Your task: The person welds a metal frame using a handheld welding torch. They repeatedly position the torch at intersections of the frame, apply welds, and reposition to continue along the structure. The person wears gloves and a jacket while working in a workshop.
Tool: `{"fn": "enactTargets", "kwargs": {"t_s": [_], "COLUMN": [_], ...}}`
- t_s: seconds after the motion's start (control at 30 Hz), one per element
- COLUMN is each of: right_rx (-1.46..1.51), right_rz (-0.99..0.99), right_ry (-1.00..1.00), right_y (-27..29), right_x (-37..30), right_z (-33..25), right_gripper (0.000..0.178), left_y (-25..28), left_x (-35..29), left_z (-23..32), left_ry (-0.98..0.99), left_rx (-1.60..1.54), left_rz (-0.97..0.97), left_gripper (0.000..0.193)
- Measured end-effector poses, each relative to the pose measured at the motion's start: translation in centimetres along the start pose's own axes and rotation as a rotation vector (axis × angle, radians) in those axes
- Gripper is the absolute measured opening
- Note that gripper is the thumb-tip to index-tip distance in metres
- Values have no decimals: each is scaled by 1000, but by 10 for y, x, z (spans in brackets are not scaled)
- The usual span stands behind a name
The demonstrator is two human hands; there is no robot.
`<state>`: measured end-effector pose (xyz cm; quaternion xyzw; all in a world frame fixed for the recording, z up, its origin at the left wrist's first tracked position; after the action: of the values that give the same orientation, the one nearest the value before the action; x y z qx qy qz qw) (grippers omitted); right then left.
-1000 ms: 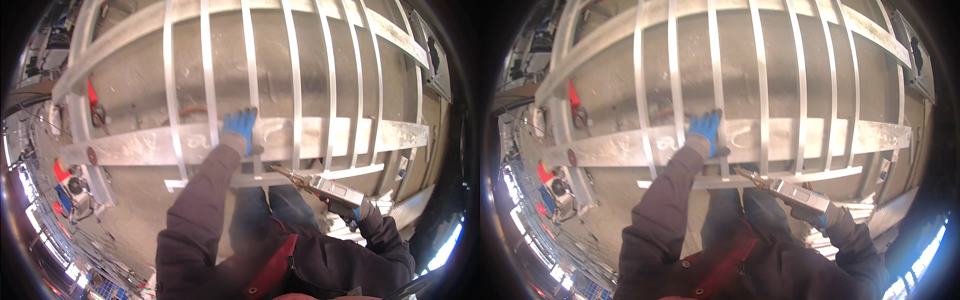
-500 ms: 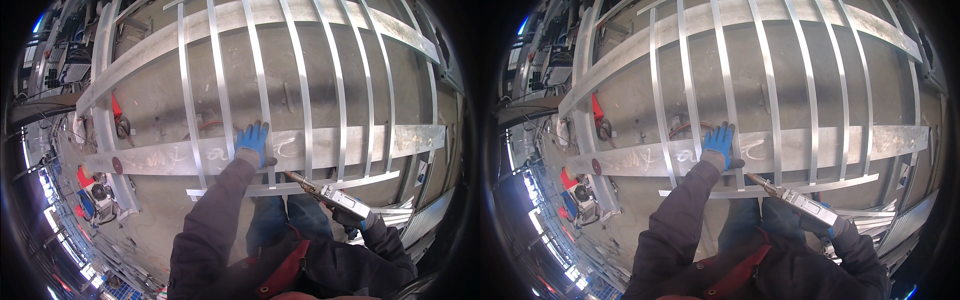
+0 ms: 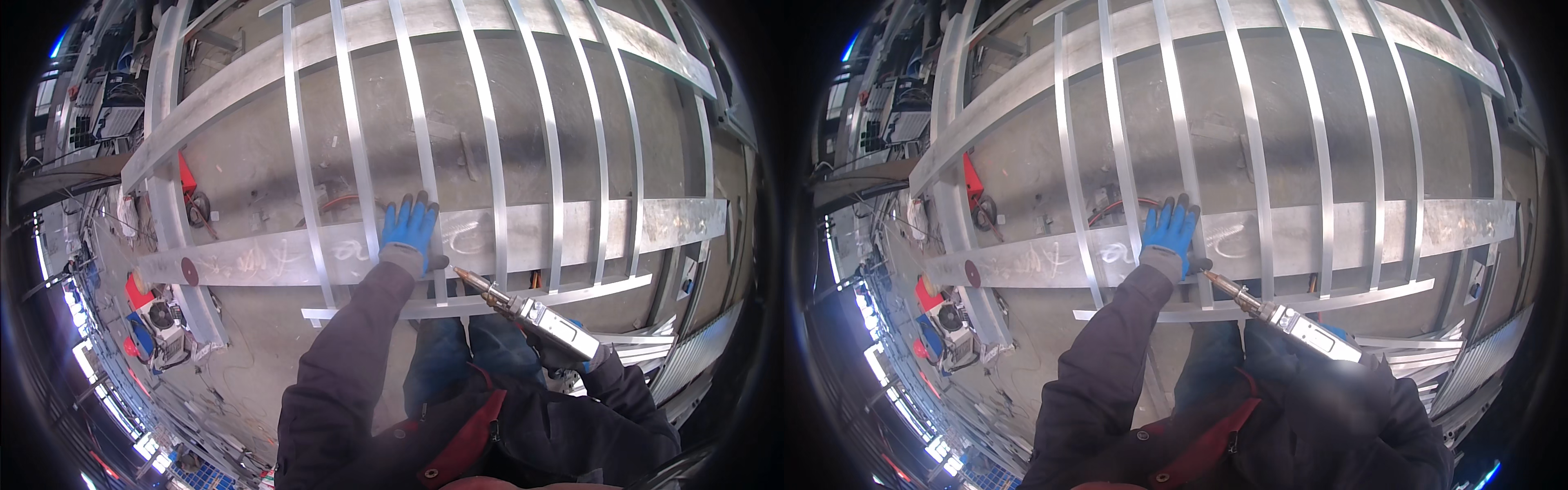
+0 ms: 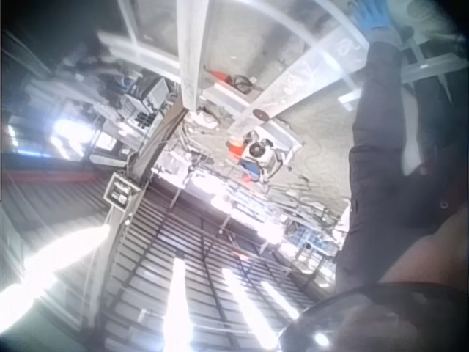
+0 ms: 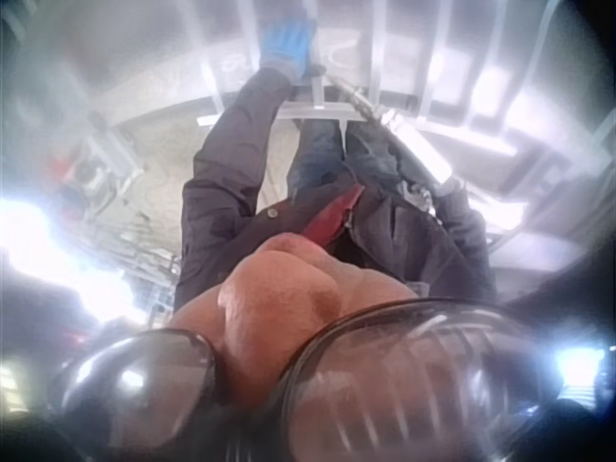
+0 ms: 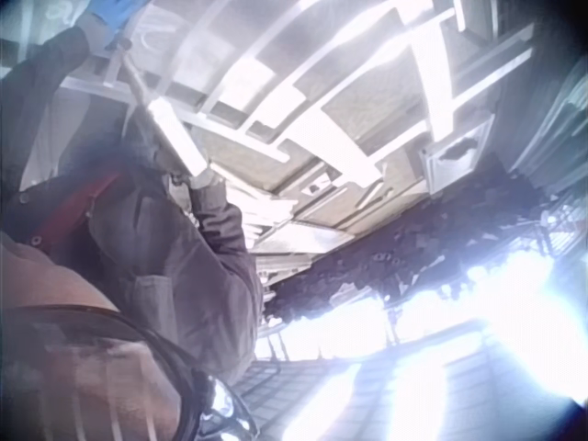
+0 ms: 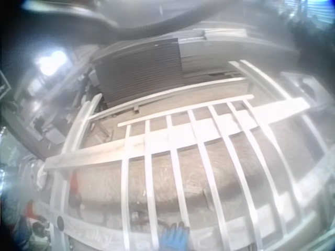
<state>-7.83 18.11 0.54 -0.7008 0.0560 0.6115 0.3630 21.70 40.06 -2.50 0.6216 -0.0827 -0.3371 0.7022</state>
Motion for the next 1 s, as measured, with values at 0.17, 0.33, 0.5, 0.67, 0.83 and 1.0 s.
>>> {"fn": "enactTargets", "kwargs": {"t_s": [0.17, 0.33, 0.5, 0.67, 0.83, 1.0], "right_rx": [76, -45, -131, 178, -527, -965], "right_rz": [14, 55, 36, -71, 159, 329], "right_ry": [93, 122, 111, 35, 334, 335], "right_y": [3, -16, -28, -31, -12, -21], "right_x": [-5, -17, -25, -43, -88, -128], "right_z": [-4, -14, -18, -29, -76, -127], "right_gripper": [46, 41, 39, 38, 38, 37], "left_y": [-2, -3, -13, -11, -22, -36], "left_x": [0, 1, 0, 0, -3, -10], "left_z": [0, 2, -1, -3, -5, -12], "left_ry": [21, 12, 31, 3, -15, -15], "left_rx": [-66, -17, -13, -41, -21, -27], "left_rz": [-6, -43, -110, -67, -73, 120], "left_gripper": [114, 116, 115, 115, 121, 107]}}
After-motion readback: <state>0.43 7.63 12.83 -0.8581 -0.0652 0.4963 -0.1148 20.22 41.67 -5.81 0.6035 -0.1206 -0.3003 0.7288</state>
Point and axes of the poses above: each hand's wrist, its own x-axis towards the middle knuckle, its own y-axis out of the back of the hand, z = x × y, the point moved 10 cm from there along x, towards the middle knuckle, and after that the axes turned 12 degrees about z, right-handed, at the moved point
